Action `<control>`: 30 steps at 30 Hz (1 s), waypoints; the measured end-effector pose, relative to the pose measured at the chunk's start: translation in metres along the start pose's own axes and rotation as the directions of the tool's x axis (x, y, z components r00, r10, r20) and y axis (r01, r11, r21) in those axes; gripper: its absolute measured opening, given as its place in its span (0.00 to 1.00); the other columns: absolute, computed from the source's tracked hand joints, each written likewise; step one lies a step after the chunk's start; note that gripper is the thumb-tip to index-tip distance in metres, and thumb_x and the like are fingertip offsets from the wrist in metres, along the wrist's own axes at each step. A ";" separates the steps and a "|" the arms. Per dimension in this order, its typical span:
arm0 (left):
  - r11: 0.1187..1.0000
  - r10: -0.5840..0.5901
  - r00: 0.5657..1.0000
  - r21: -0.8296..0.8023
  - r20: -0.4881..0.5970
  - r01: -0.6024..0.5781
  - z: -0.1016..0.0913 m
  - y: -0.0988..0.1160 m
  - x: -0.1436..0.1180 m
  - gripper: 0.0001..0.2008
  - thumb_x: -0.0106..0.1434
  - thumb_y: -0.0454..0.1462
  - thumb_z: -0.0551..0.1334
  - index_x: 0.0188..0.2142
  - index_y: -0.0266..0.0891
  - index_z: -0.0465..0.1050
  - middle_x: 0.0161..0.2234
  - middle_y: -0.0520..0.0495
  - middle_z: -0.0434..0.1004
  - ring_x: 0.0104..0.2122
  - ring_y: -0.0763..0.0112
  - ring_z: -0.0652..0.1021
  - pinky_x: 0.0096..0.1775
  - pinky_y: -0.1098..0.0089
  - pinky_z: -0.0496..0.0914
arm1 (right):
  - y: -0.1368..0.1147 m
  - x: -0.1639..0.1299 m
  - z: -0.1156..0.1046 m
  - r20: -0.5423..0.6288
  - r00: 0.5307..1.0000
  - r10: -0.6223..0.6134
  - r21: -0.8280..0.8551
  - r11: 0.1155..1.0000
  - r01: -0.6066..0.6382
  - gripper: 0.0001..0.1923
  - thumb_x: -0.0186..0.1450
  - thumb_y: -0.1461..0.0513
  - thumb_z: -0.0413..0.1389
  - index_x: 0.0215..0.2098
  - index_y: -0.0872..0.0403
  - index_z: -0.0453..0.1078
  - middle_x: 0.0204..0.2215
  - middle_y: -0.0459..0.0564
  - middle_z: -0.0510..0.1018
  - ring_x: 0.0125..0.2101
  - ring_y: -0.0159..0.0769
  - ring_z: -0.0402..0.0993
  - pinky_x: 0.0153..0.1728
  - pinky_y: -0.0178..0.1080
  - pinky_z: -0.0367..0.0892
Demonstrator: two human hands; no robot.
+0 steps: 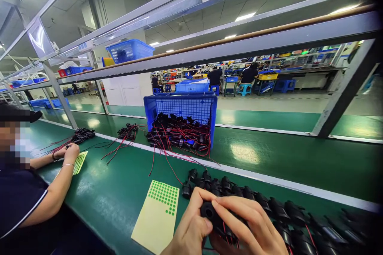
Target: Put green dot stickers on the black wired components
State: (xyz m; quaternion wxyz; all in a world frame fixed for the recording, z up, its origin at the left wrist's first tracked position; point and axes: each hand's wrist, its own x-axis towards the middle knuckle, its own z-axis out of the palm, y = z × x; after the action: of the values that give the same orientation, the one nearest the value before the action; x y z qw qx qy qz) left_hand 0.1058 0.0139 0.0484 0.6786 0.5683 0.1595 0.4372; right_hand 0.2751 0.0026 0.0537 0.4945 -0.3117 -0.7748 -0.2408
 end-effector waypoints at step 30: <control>0.988 0.094 0.995 -0.124 -0.019 -0.096 -0.004 -0.018 0.003 0.21 0.62 0.48 0.62 0.49 0.38 0.66 0.40 0.48 0.66 0.39 0.65 0.67 0.46 0.64 0.61 | 0.000 0.016 0.007 -0.032 0.998 0.054 0.141 0.989 -0.049 0.16 0.64 0.70 0.57 0.51 0.55 0.71 0.39 0.54 0.79 0.38 0.39 0.79 0.36 0.38 0.79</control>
State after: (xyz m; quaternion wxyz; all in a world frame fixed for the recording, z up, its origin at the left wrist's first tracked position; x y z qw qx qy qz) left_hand 0.1121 0.0192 0.0314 0.6902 0.5287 0.1091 0.4818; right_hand 0.2654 0.0109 0.0658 0.5351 -0.2919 -0.7724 -0.1785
